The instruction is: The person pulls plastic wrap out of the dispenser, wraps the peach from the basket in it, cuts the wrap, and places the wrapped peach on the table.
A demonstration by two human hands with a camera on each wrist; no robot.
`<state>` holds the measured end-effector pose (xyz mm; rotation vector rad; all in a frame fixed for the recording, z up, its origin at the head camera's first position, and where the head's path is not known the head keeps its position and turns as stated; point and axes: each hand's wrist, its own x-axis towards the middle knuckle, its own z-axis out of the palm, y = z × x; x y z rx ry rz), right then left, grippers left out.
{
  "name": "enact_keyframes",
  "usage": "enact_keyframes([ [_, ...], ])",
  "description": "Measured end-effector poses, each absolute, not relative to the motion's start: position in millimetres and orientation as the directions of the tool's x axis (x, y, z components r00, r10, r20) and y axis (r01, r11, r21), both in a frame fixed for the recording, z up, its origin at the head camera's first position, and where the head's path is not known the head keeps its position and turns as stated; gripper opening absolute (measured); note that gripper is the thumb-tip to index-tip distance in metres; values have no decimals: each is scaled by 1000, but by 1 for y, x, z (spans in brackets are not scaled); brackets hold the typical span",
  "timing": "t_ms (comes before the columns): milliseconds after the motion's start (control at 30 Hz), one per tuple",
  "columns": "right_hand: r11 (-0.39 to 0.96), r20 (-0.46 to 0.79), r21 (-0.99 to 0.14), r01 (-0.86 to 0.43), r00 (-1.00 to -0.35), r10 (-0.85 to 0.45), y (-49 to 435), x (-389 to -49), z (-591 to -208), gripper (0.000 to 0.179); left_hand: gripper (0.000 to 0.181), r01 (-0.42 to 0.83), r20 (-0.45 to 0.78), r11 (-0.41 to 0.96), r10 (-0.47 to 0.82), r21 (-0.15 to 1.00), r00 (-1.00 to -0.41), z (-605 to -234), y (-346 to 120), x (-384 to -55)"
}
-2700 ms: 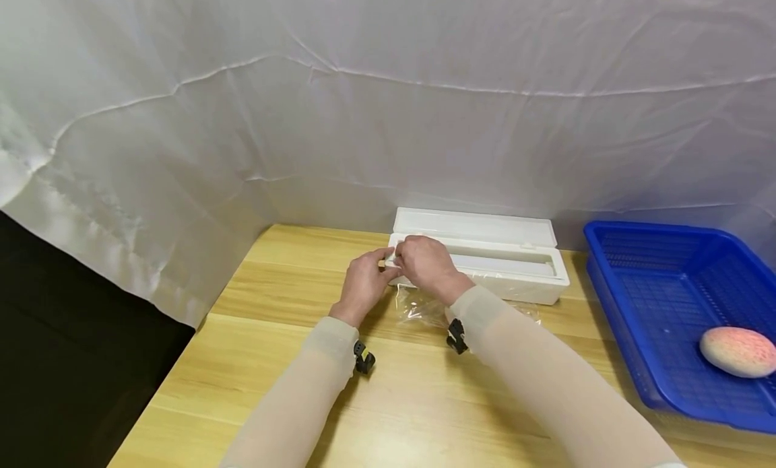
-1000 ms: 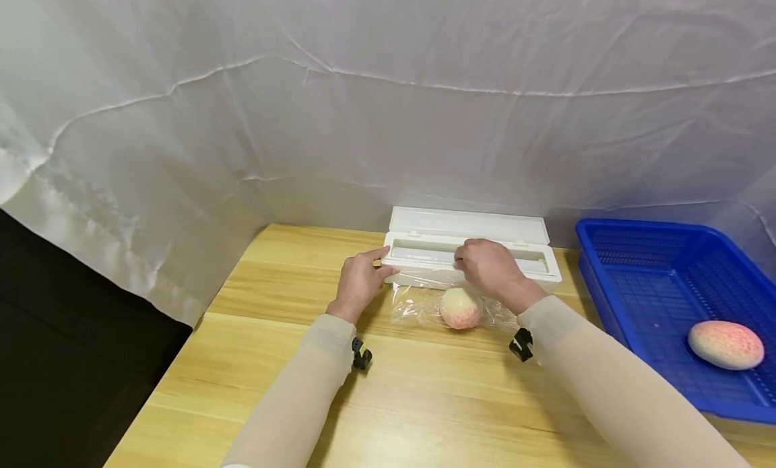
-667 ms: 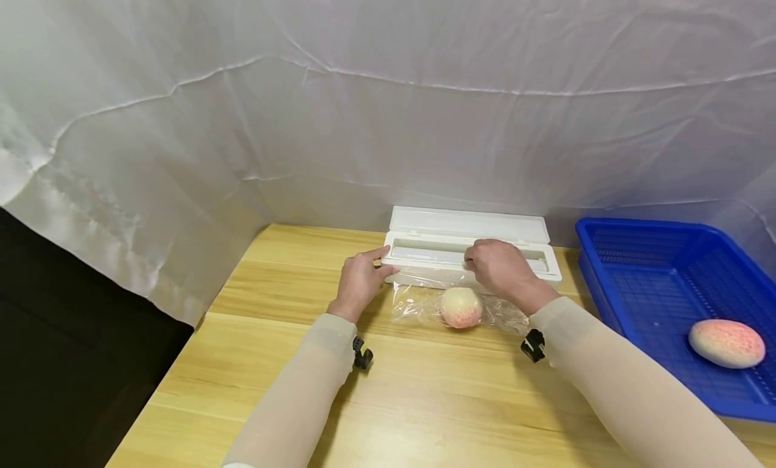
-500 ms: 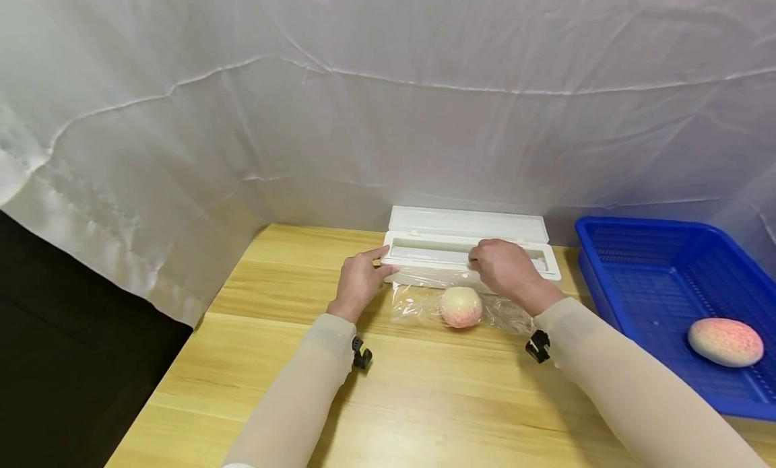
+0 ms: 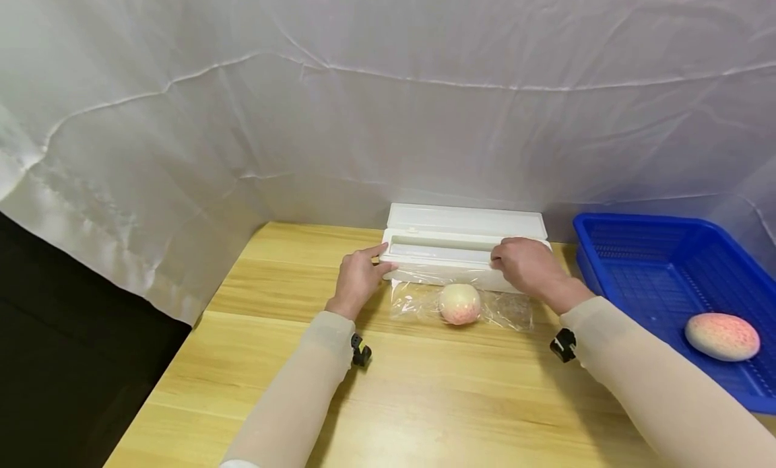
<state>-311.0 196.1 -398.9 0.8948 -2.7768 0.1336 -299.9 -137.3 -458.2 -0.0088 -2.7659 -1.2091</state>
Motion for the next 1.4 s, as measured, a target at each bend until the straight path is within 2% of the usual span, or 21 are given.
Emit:
enact_keyframes([
  [267,824,202,-10,-566,-809,-552,217,-308,-393,11,57,37,98,669,-54,743,-994,-457,-137,-300],
  [667,836,237,35,-547,-808,-539,249,-298,-396,13,59,34,95,662,-56,749,-994,-459,-136,-298],
  [933,858,200,89,-506,-835,-513,268,-297,-395,16,58,49,107,661,-48,749,-993,-460,-138,-299],
  [1067,871,182,79,-485,-852,-490,276,-298,-395,19,59,43,96,659,-45,751,-994,-461,-137,-300],
  [1267,891,115,39,-452,-884,-453,269,-300,-388,14,59,30,86,646,-55,763,-995,-460,-138,-299],
  [1400,893,172,52,-447,-877,-449,243,-291,-382,12,59,31,80,642,-48,766,-996,-460,-139,-299],
])
